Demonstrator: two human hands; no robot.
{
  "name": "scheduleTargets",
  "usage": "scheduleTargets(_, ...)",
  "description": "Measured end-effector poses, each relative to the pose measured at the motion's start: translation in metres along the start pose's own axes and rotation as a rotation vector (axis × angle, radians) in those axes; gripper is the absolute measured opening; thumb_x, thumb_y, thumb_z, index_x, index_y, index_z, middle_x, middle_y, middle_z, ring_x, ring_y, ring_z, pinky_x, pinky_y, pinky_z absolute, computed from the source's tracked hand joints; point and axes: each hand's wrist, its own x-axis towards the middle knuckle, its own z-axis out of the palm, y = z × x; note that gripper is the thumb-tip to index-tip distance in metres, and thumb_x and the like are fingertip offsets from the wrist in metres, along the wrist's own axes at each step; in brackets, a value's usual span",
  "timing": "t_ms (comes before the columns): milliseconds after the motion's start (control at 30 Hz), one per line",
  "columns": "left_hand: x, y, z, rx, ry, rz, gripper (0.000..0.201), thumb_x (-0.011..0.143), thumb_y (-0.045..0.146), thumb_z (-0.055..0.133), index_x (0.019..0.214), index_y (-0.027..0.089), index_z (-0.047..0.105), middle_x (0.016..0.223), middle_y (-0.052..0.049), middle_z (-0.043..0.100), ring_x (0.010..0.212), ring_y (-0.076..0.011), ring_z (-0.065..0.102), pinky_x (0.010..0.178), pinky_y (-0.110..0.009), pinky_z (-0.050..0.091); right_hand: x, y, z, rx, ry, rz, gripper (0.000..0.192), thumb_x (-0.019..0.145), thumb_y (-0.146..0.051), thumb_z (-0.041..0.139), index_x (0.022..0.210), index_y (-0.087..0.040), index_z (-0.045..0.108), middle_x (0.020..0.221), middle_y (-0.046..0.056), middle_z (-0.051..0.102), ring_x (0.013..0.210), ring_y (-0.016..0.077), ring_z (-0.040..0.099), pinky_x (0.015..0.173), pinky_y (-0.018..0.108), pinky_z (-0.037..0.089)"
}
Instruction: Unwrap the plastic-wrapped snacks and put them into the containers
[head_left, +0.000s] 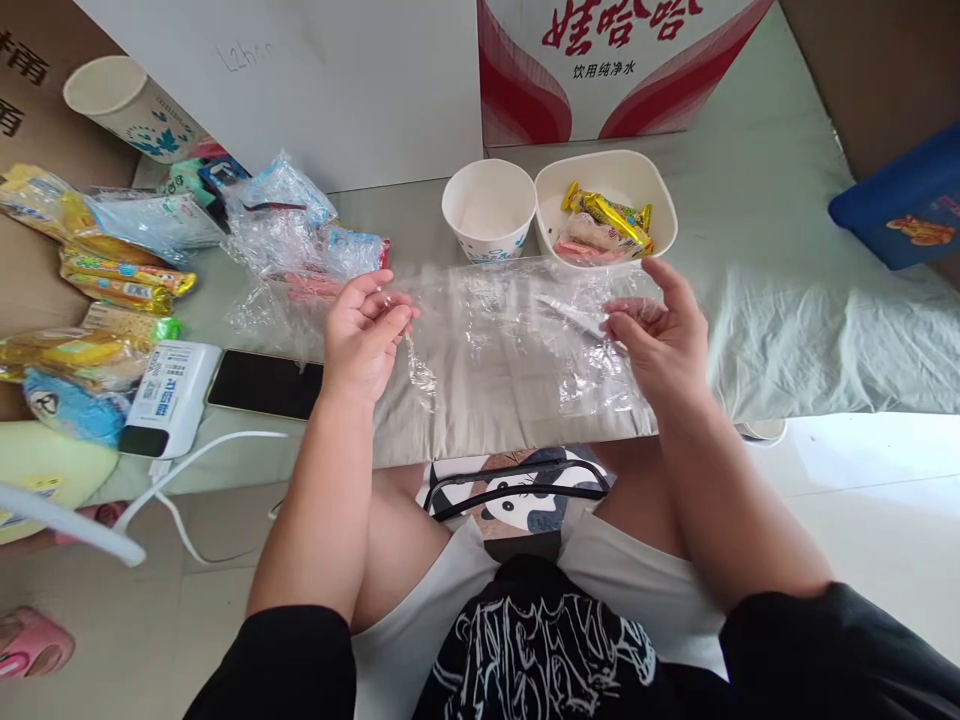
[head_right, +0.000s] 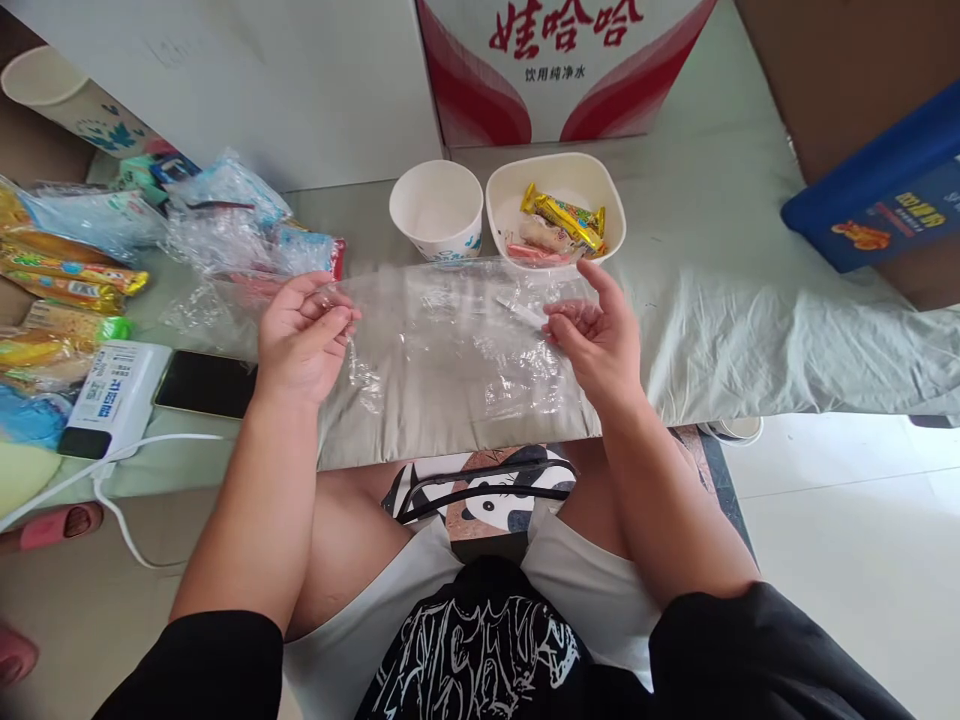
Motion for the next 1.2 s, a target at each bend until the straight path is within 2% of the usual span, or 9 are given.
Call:
scheduleTargets(100, 0.003, -0.007, -0.005, 0.131, 0.059, 0.030, 0.029, 0.070, 0.012, 0.089, 0.092, 0.021, 0.074, 0.072, 0.001, 0.076, 0.061, -0.0109, 0.070, 0.056, -0.019, 0.051, 0.000, -0.002, 0.001, -0.091, 0.065, -0.032, 0.039, 0.089, -0.037, 0.070, 0.126, -0.028, 0.067, 0.083, -0.001, 0.071, 0.061, 0.0125, 0.064, 0.060, 0.031, 0.057)
scheduleTargets(233, 0.006, -0.012, -0.008, 0.153, 0.049, 0.149, 0.017, 0.077, 0.020, 0.088, 0.088, 0.023, 0.075, 0.066, 0.002, 0.073, 0.058, -0.0100, 0.066, 0.057, -0.020, 0.049, 0.000, -0.008, 0.003, -0.158, 0.180, -0.165, 0.020, 0.094, -0.037, 0.065, 0.109, -0.026, 0.074, 0.076, 0.000, 0.069, 0.072, 0.0163, 0.071, 0.078, 0.037, 0.061)
scheduleTargets(367, 0.005, -0.008, -0.004, 0.060, 0.060, 0.222, 0.015, 0.078, 0.026, 0.088, 0.082, 0.027, 0.073, 0.063, 0.005, 0.067, 0.071, -0.0122, 0.071, 0.076, -0.023, 0.057, -0.001, -0.006, 0.005, -0.113, 0.261, -0.249, 0.024, 0.095, -0.048, 0.065, 0.104, -0.028, 0.073, 0.081, 0.002, 0.070, 0.084, 0.0205, 0.075, 0.095, 0.046, 0.060)
scheduleTargets(500, 0.000, -0.002, 0.004, -0.052, 0.037, 0.098, 0.020, 0.077, 0.031, 0.089, 0.082, 0.031, 0.069, 0.061, 0.004, 0.062, 0.090, -0.0187, 0.077, 0.080, -0.028, 0.059, -0.001, 0.000, 0.005, -0.097, 0.268, -0.332, 0.030, 0.095, -0.058, 0.064, 0.103, -0.030, 0.072, 0.091, 0.003, 0.074, 0.108, 0.0260, 0.076, 0.115, 0.056, 0.050)
scheduleTargets(700, 0.000, -0.001, 0.008, -0.061, 0.114, 0.045, 0.025, 0.076, 0.032, 0.089, 0.085, 0.030, 0.066, 0.073, 0.005, 0.069, 0.087, -0.0164, 0.075, 0.082, -0.029, 0.061, 0.001, 0.001, 0.000, -0.165, 0.281, -0.382, 0.036, 0.095, -0.060, 0.063, 0.111, -0.028, 0.069, 0.104, 0.008, 0.073, 0.146, 0.0330, 0.055, 0.110, 0.062, 0.050)
scheduleTargets(767, 0.001, -0.003, 0.007, -0.075, 0.101, 0.055, 0.028, 0.076, 0.030, 0.091, 0.090, 0.029, 0.066, 0.084, 0.005, 0.074, 0.092, -0.0158, 0.076, 0.082, -0.027, 0.060, -0.001, 0.000, 0.001, -0.121, 0.248, -0.375, 0.032, 0.096, -0.057, 0.065, 0.112, -0.029, 0.068, 0.105, 0.007, 0.072, 0.138, 0.0313, 0.062, 0.106, 0.058, 0.053)
scheduleTargets(833, 0.002, -0.006, 0.006, -0.079, 0.088, 0.072, 0.031, 0.077, 0.027, 0.091, 0.094, 0.027, 0.066, 0.090, 0.005, 0.076, 0.094, -0.0144, 0.076, 0.077, -0.025, 0.058, -0.002, -0.002, 0.005, -0.073, 0.224, -0.352, 0.030, 0.097, -0.056, 0.065, 0.111, -0.030, 0.067, 0.099, 0.005, 0.071, 0.114, 0.0268, 0.074, 0.101, 0.053, 0.058)
scheduleTargets(967, 0.007, -0.012, 0.005, -0.031, 0.134, 0.123, 0.032, 0.078, 0.023, 0.093, 0.094, 0.023, 0.065, 0.083, 0.006, 0.074, 0.078, -0.0090, 0.072, 0.064, -0.021, 0.053, -0.003, -0.002, 0.010, -0.032, 0.226, -0.285, 0.033, 0.102, -0.060, 0.056, 0.114, -0.031, 0.063, 0.086, 0.002, 0.069, 0.081, 0.0206, 0.074, 0.087, 0.047, 0.063)
scheduleTargets(1200, 0.015, -0.018, -0.001, 0.029, 0.183, 0.118, 0.022, 0.076, 0.024, 0.091, 0.084, 0.023, 0.071, 0.079, 0.004, 0.075, 0.067, -0.0096, 0.070, 0.055, -0.019, 0.050, 0.003, 0.005, 0.006, -0.113, 0.216, -0.296, 0.037, 0.096, -0.061, 0.061, 0.117, -0.031, 0.060, 0.095, 0.004, 0.068, 0.113, 0.0279, 0.074, 0.098, 0.053, 0.059)
